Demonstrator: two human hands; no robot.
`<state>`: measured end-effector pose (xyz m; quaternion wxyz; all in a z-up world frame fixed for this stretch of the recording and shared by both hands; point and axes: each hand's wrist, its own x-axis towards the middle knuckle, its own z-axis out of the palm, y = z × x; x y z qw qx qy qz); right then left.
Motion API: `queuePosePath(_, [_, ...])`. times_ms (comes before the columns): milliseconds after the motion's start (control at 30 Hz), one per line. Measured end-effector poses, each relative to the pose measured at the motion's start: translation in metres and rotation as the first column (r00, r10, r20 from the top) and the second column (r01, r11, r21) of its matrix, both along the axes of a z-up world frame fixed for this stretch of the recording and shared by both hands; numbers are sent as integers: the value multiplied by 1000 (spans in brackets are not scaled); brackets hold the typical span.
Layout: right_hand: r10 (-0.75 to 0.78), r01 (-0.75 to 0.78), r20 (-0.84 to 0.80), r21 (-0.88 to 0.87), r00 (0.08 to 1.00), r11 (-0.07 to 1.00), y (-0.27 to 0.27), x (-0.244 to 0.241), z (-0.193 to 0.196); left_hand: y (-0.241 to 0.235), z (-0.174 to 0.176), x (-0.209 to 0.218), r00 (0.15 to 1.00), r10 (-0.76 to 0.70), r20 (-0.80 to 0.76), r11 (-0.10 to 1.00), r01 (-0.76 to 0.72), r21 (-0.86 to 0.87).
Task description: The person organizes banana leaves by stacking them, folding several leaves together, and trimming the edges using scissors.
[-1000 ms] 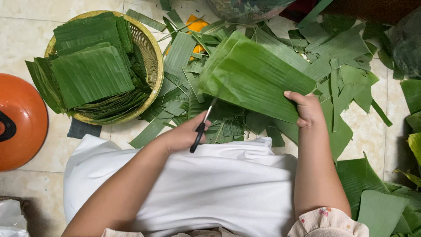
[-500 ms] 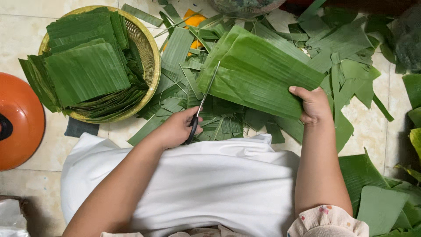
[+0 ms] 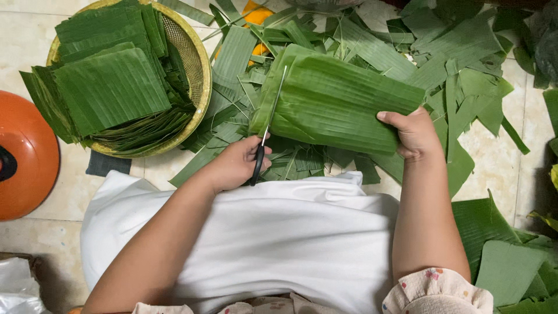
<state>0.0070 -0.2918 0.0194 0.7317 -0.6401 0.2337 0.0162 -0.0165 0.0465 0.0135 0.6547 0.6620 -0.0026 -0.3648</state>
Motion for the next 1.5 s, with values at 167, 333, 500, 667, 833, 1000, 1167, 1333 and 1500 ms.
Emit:
queuePosePath(167, [2,-2,11,8,1000,1000,-6,-1,-2,0,2,-4,1000,6,-28,1000,-7,-19])
queuePosePath(333, [51,-52,-6,-54,999,997,-3,-3,-4,-2,-20,-3,1000,10,-15,998,-11,-64])
queuePosePath(500, [103,-107,-51,-90,993,990,2,-3,-4,-4,-14,0,998,51,-32,998,-52,-25])
queuePosePath(667, [85,-92,-60,-114,995,989,11,-3,7,-6,-16,-5,996,77,-43,996,-79,-47])
queuePosePath(833, [68,-98,-161,-191,985,977,10,6,-15,-7,-5,-5,982,160,-97,980,-170,-104])
queuePosePath(1000, [-74,-198,-369,-645,927,738,-18,22,-98,-13,27,-19,963,-71,-261,997,75,5])
queuePosePath(1167, [-123,-58,-400,-413,908,909,-18,18,-100,-45,6,-36,865,-218,-452,976,202,-84])
queuePosePath(1333, [-128,47,-429,-193,894,980,-4,3,-69,-72,-26,-24,826,-168,-538,986,152,-75])
queuePosePath(1500, [-88,101,-406,11,910,995,10,8,-56,-80,-43,-12,833,-147,-533,989,140,-54])
